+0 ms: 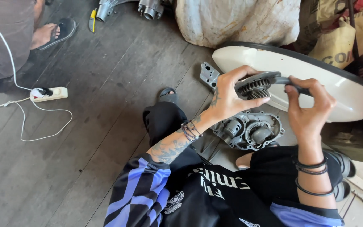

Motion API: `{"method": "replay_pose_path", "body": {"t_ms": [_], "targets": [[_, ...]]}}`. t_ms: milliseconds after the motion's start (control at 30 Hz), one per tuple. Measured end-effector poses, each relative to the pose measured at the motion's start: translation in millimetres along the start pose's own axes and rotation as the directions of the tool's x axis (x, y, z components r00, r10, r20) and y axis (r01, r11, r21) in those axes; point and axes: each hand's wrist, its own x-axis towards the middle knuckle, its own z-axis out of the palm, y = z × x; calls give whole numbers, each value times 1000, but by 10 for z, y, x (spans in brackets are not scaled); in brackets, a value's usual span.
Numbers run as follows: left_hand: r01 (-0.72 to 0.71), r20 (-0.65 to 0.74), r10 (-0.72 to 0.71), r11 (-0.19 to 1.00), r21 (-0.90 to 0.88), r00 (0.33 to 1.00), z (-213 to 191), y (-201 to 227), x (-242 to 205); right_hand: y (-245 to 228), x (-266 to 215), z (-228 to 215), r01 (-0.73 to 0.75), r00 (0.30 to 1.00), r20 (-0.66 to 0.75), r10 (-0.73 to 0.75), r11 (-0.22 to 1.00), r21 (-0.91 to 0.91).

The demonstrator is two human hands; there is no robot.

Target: The person sits on the floor and uses a brush to clean a circular mechanical part with gear teeth. They rotate the part to scrub different areas, including the teeth and the flat surfaces, while holding it in their left hand.

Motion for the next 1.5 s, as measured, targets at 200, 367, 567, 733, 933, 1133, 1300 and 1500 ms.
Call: {"method": "replay_pose_path", "body": {"t_ms": [200, 367, 567, 733, 933, 1133, 1300, 1500], "targets": [[-41, 38, 41, 999, -15, 998, 0, 17, -31, 46, -50, 13, 19, 999, -37, -20, 999, -30], [-46, 71, 47, 999, -13, 996, 32, -32, -29, 18, -58, 68, 76, 997, 2, -76, 997, -19], [-26, 59, 29, 999, -41, 998, 1, 23, -4, 54, -56, -6, 45, 999, 3, -45, 997, -55], [-49, 51, 51, 997, -54, 997, -13, 12, 1, 114, -69, -26, 33, 999, -20, -35, 996, -83], [-84, 90, 84, 996, -8, 992, 15, -21, -21, 23, -71, 37, 80, 997, -1, -80, 996, -44], [-94, 172, 87, 995, 30, 981, 38, -82, -60, -10, -58, 64, 119, 993, 4, -119, 992, -51], [-2, 230, -2, 1000, 18, 973, 71, -98, -85, 39, -66, 104, 106, 993, 46, -107, 994, 19], [27, 45, -21, 990, -142, 999, -41, -41, 14, 311, 14, -81, 18, 992, -119, -36, 990, -143]]}}
